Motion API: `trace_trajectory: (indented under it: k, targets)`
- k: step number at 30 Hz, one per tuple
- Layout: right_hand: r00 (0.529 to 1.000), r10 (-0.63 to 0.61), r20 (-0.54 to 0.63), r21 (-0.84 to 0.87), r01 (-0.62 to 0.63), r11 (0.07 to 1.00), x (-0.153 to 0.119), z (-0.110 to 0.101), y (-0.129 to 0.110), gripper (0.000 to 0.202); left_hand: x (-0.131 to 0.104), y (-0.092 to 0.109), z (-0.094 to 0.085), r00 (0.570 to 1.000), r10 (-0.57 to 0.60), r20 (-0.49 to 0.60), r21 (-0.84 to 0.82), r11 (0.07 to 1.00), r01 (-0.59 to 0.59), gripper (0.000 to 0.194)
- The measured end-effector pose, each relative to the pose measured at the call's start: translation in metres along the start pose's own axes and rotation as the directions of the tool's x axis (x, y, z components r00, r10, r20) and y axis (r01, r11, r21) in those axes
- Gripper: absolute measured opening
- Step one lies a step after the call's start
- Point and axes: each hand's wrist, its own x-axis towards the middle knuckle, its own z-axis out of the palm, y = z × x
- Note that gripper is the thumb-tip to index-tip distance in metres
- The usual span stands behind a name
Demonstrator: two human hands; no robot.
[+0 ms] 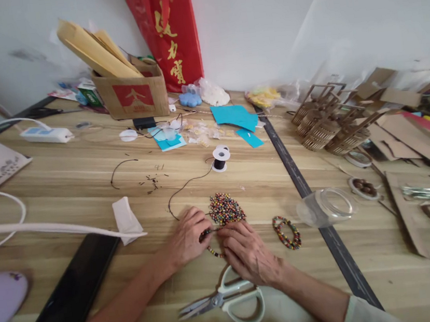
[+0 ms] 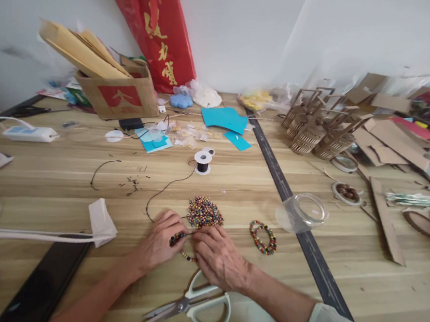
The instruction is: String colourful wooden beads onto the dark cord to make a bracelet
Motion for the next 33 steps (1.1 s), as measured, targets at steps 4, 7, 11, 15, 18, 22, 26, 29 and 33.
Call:
trace_trajectory:
  k: [4,7,11,15,18,22,26,29,33]
  targets:
    - [1.0,-0.03,0.003,-0.004,0.03,1.0,0.002,-0.002,0.0,0.012,0.0,0.001,-0.002,1.0,0.008,0.009,0.001,1.0,-0.008,0.01]
    - [0.999,-0.03,0.032,-0.004,0.03,1.0,0.002,-0.003,0.0,0.012,0.0,0.001,-0.002,1.0,0.016,0.005,-0.005,1.0,-0.016,0.013]
    - [0.999,-0.009,0.032,-0.03,0.01,0.999,0.002,-0.003,0.0,0.013,-0.001,-0.001,0.0,1.0,0.017,-0.007,-0.005,1.0,-0.017,0.01]
    - [1.0,0.014,0.007,-0.059,-0.014,0.998,0.002,-0.003,-0.002,0.016,-0.001,-0.005,-0.002,1.0,0.005,-0.005,0.013,1.0,-0.005,0.008]
    - [1.0,0.023,-0.001,-0.063,-0.023,0.998,0.002,-0.003,-0.003,0.016,-0.001,-0.007,-0.006,1.0,-0.001,-0.005,0.027,1.0,0.001,0.01]
    - [0.999,0.031,-0.013,-0.086,-0.032,0.996,0.001,-0.002,-0.002,0.014,-0.001,-0.01,-0.008,1.0,-0.001,-0.016,0.029,1.0,0.001,0.011]
    - [0.998,-0.014,-0.068,-0.094,0.008,0.995,-0.001,-0.002,-0.001,0.015,-0.001,-0.011,-0.006,0.999,0.003,-0.039,0.003,1.0,-0.003,0.012]
    - [0.993,-0.083,-0.082,-0.052,0.079,0.996,-0.002,-0.002,-0.001,0.016,0.001,-0.009,-0.007,0.996,-0.027,-0.085,-0.107,0.994,0.018,0.013]
    - [0.991,-0.089,-0.098,0.057,0.095,0.994,-0.003,0.0,-0.001,0.014,0.004,0.0,-0.013,0.986,-0.137,-0.1,-0.343,0.934,0.095,0.012]
